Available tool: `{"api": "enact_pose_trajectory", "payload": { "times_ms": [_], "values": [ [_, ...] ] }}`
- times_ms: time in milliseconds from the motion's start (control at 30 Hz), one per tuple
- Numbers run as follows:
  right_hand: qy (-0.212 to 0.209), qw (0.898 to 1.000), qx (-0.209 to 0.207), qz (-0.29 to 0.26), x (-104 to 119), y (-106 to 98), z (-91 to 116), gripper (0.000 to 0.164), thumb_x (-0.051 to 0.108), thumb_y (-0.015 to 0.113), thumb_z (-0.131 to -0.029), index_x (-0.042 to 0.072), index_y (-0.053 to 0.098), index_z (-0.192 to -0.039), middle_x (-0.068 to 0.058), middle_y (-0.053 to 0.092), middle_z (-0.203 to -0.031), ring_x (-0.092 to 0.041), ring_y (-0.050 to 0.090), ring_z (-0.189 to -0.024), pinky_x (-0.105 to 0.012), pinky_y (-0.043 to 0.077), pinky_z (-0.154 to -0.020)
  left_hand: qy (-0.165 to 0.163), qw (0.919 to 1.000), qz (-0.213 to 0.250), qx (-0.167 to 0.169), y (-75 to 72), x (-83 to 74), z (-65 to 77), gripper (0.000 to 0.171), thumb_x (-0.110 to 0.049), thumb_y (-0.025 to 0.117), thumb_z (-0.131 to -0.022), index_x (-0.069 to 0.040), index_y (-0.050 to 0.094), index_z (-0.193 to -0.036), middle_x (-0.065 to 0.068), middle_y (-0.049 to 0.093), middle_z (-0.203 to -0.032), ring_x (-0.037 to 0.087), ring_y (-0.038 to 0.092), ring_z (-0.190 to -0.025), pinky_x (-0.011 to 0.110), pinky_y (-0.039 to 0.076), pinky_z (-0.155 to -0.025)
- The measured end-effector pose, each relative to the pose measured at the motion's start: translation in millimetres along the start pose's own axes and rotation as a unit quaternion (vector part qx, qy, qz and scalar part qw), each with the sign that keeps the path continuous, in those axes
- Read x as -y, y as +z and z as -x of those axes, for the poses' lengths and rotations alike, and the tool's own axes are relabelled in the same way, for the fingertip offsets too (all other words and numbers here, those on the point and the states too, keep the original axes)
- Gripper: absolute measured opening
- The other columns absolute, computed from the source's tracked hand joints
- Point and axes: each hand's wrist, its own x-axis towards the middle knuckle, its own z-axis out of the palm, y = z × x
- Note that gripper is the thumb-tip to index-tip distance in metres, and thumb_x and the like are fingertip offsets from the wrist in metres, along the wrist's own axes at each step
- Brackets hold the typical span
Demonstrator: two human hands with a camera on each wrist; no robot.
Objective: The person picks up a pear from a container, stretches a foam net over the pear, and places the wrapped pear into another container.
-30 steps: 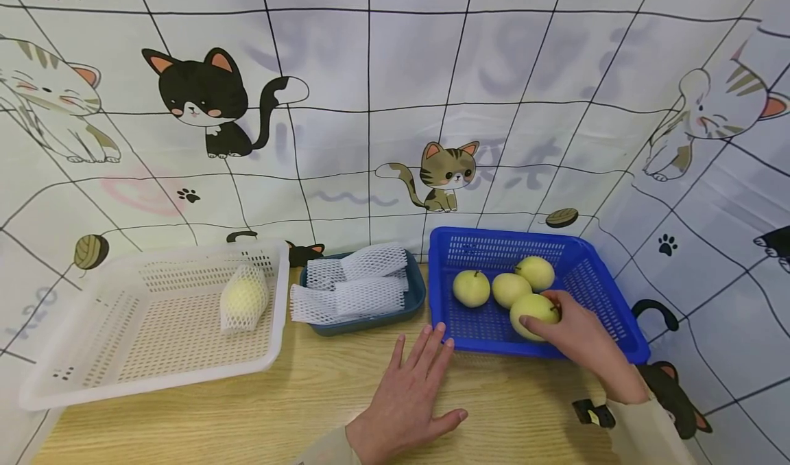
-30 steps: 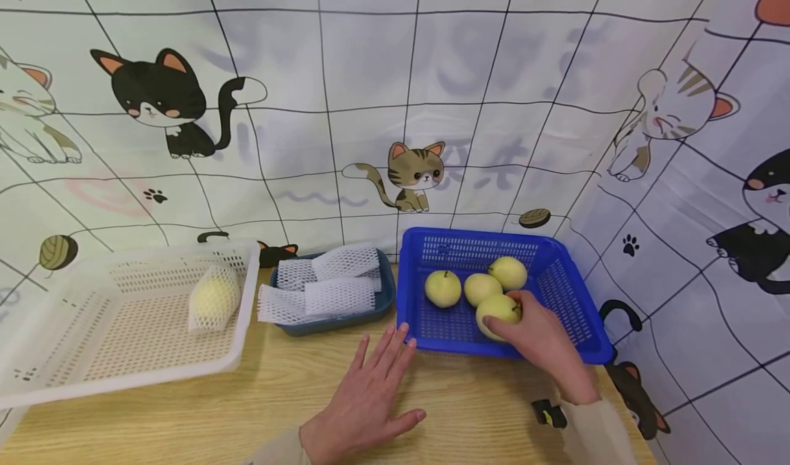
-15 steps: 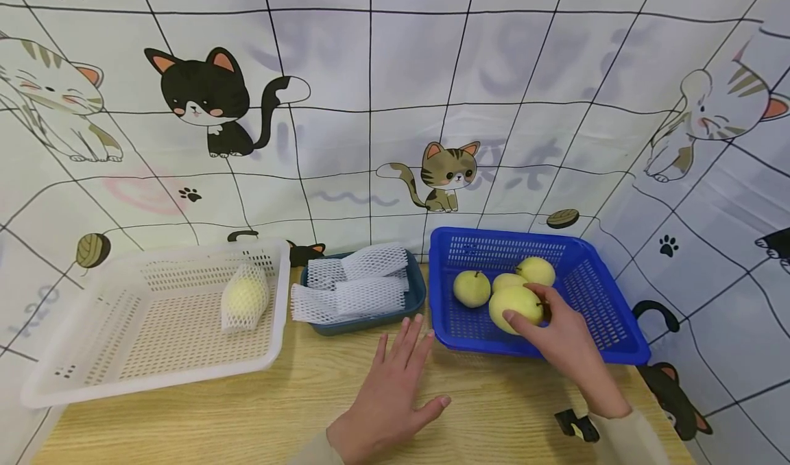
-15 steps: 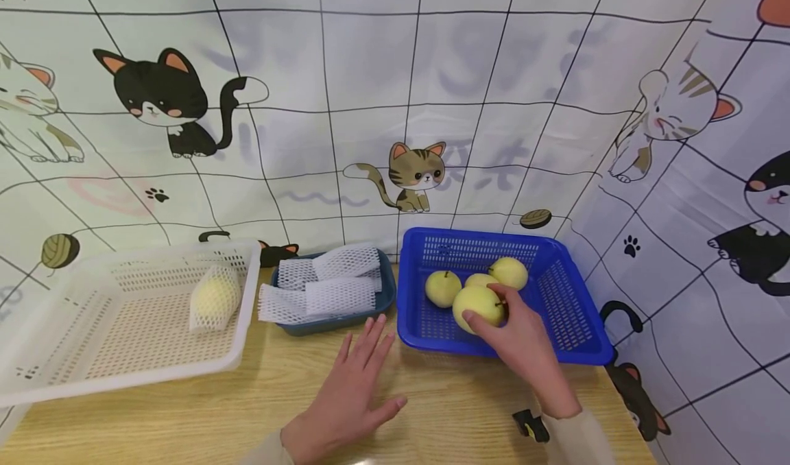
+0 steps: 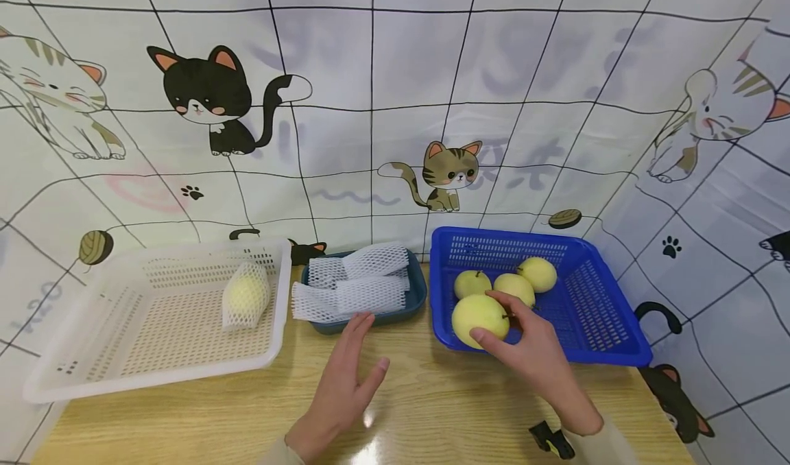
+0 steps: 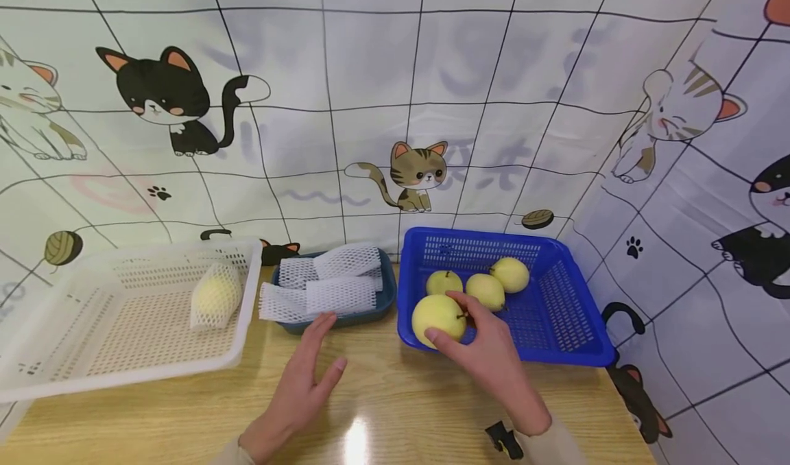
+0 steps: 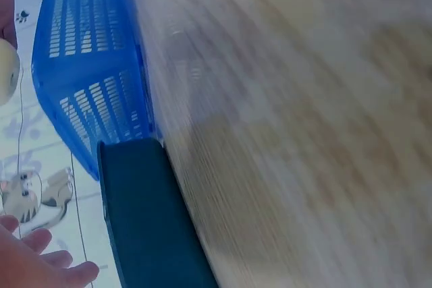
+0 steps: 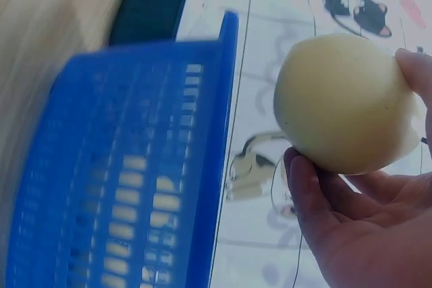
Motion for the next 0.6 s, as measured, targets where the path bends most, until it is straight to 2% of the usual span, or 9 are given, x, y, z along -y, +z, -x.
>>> {"api": "enact_pose_trajectory", "payload": {
  "times_ms": [133, 200, 333, 467, 600],
  "values": [
    [-0.023, 1.000, 0.004, -0.019, 5.3, 12.8, 2.2, 0.059, 0.031, 0.083, -0.089, 0.013, 0.061, -0.141, -0.005, 0.069, -0.121, -0.018, 0.065, -0.098, -0.034, 0.054, -0.078, -0.024, 0.9991, 0.031, -0.014, -4.8, 4.4, 0.4, 0.058, -0.019, 0.064, -0.099, -0.001, 0.045, -0.152, 0.019, 0.046, -0.155, 0.045, 0.040, -0.144, 0.021, 0.017, -0.122],
    [-0.040, 0.999, 0.005, -0.027, 7.4, 19.2, 2.7, 0.059, 0.030, 0.083, -0.088, 0.014, 0.062, -0.140, -0.003, 0.070, -0.121, -0.016, 0.065, -0.097, -0.034, 0.055, -0.080, -0.035, 0.9983, 0.042, -0.018, -6.7, 6.0, 0.1, 0.058, -0.017, 0.064, -0.099, 0.000, 0.045, -0.151, 0.022, 0.046, -0.154, 0.044, 0.041, -0.143, 0.015, 0.015, -0.120],
    [-0.068, 0.997, 0.009, -0.046, 11.1, 31.7, 3.3, 0.059, 0.028, 0.085, -0.086, 0.016, 0.064, -0.139, 0.001, 0.071, -0.120, -0.013, 0.065, -0.097, -0.032, 0.055, -0.082, -0.056, 0.9966, 0.055, -0.026, -10.5, 8.3, -0.8, 0.056, -0.014, 0.064, -0.098, 0.000, 0.046, -0.150, 0.022, 0.047, -0.154, 0.043, 0.040, -0.144, 0.013, 0.015, -0.119],
    [-0.075, 0.995, 0.029, -0.062, 14.6, 44.0, 4.6, 0.060, 0.031, 0.085, -0.085, 0.017, 0.064, -0.139, 0.002, 0.071, -0.121, -0.012, 0.066, -0.099, -0.032, 0.056, -0.083, -0.070, 0.9950, 0.062, -0.034, -13.8, 10.5, -1.4, 0.055, -0.013, 0.062, -0.100, -0.001, 0.046, -0.150, 0.019, 0.047, -0.154, 0.044, 0.040, -0.144, 0.015, 0.016, -0.119],
    [-0.081, 0.993, 0.052, -0.061, 18.9, 56.6, 6.8, 0.065, 0.035, 0.086, -0.083, 0.014, 0.063, -0.140, 0.001, 0.071, -0.123, -0.013, 0.067, -0.101, -0.034, 0.057, -0.084, -0.084, 0.9934, 0.066, -0.041, -16.2, 12.6, -1.6, 0.053, -0.013, 0.061, -0.101, -0.001, 0.047, -0.150, 0.019, 0.049, -0.154, 0.039, 0.042, -0.144, 0.014, 0.018, -0.118]
  ]
}}
